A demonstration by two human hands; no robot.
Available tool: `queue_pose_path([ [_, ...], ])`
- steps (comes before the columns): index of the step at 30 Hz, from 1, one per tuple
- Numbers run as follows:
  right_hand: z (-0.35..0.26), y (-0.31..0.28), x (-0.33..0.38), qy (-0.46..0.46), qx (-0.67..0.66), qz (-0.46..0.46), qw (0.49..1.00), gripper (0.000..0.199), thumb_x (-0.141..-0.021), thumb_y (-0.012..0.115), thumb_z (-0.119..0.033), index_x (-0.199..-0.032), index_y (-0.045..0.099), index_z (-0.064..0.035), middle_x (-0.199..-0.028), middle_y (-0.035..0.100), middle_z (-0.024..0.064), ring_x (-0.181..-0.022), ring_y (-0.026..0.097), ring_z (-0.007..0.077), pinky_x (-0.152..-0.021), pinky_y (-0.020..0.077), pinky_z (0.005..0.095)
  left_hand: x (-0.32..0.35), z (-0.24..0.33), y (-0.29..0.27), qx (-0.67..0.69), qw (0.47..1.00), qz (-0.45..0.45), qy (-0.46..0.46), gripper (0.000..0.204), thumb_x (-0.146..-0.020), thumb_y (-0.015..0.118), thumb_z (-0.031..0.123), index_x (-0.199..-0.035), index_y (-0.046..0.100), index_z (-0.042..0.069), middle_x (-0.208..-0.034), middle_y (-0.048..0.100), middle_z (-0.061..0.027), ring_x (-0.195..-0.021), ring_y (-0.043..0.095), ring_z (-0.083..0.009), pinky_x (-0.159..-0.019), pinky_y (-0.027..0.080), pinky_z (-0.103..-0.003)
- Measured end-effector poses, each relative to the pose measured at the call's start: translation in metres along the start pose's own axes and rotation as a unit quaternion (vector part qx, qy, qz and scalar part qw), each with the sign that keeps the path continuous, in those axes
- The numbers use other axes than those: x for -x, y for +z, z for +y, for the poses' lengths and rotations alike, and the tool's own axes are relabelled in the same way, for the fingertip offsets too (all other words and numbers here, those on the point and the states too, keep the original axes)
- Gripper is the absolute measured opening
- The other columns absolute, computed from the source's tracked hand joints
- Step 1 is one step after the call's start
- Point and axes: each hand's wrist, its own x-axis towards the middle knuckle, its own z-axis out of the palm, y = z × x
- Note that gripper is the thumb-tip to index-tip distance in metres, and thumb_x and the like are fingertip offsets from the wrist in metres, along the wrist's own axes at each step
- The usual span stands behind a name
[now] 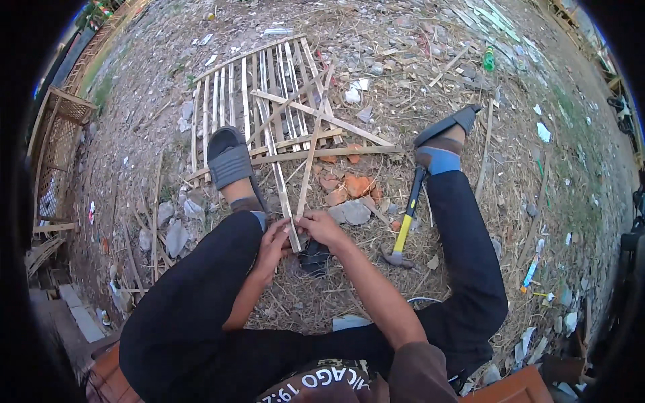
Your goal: The person constructs a star-shaped structure by assembling thin bamboo strips, securing joints with a hammer and small nails, and checking the alignment of the components.
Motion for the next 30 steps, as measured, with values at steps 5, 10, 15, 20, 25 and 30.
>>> queue_pose_path([
  [5,0.003,0.000,0.000,-0.020,0.065,0.040,0.997,0.031,-0.094,0.063,-0.031,-0.080,0.068,-0.0034,-0.070,0.062,-0.0008,-0.060,0.051,0.0067,-0.055,0.0393,0.0228,0.008,0.008,0.007,0.012,0.999,0.031,0.012,0.047,-0.100,0.053,0.016,-0.144,0.038,0.012,-0.117,0.059,-0.0096,-0.099,0.064,-0.0169,-0.078,0.055,-0.031],
  [10,0.017,-0.006,-0.014,-0.060,0.142,0.031,0.988,0.031,-0.095,0.059,-0.027,-0.083,0.069,0.0002,-0.071,0.064,0.0023,-0.061,0.054,0.0088,-0.056,0.0419,0.0245,-0.006,-0.007,0.007,0.034,0.999,0.016,0.029,0.058,-0.097,0.055,0.005,-0.149,0.029,0.008,-0.119,0.062,-0.0102,-0.095,0.063,-0.0138,-0.075,0.055,-0.027],
  [15,0.011,-0.013,-0.014,-0.033,0.159,0.042,0.986,0.040,-0.094,0.055,-0.033,-0.086,0.070,0.0034,-0.072,0.068,0.0106,-0.065,0.063,0.0185,-0.065,0.0496,0.0332,-0.012,-0.008,0.007,0.036,0.999,-0.016,-0.010,0.060,-0.096,0.057,0.006,-0.149,0.029,0.003,-0.124,0.061,-0.0081,-0.101,0.063,-0.0129,-0.078,0.055,-0.028],
  [20,0.005,-0.009,-0.013,-0.030,0.164,0.034,0.985,0.044,-0.096,0.053,-0.038,-0.088,0.070,0.0026,-0.075,0.069,0.0135,-0.066,0.064,0.0214,-0.066,0.0502,0.0353,-0.013,-0.010,0.005,0.046,0.998,-0.038,0.002,0.060,-0.097,0.057,0.007,-0.150,0.030,0.003,-0.125,0.060,-0.0056,-0.102,0.062,-0.0114,-0.079,0.055,-0.027],
  [25,0.010,-0.012,-0.018,-0.028,0.187,0.018,0.982,0.042,-0.098,0.054,-0.036,-0.090,0.069,0.0027,-0.071,0.064,0.0042,-0.065,0.058,0.0128,-0.061,0.0465,0.0294,-0.016,-0.012,0.002,0.042,0.998,-0.044,0.005,0.059,-0.097,0.057,0.009,-0.150,0.031,0.004,-0.123,0.061,-0.0056,-0.102,0.063,-0.0115,-0.078,0.055,-0.027],
  [30,0.015,-0.012,-0.020,-0.059,0.168,0.007,0.984,0.042,-0.097,0.058,-0.037,-0.087,0.071,0.0021,-0.070,0.065,0.0035,-0.062,0.054,0.0101,-0.057,0.0435,0.0271,-0.019,-0.016,-0.001,0.051,0.998,0.000,-0.028,0.049,-0.098,0.055,0.015,-0.143,0.040,0.005,-0.113,0.063,-0.0058,-0.094,0.064,-0.0122,-0.075,0.054,-0.027],
])
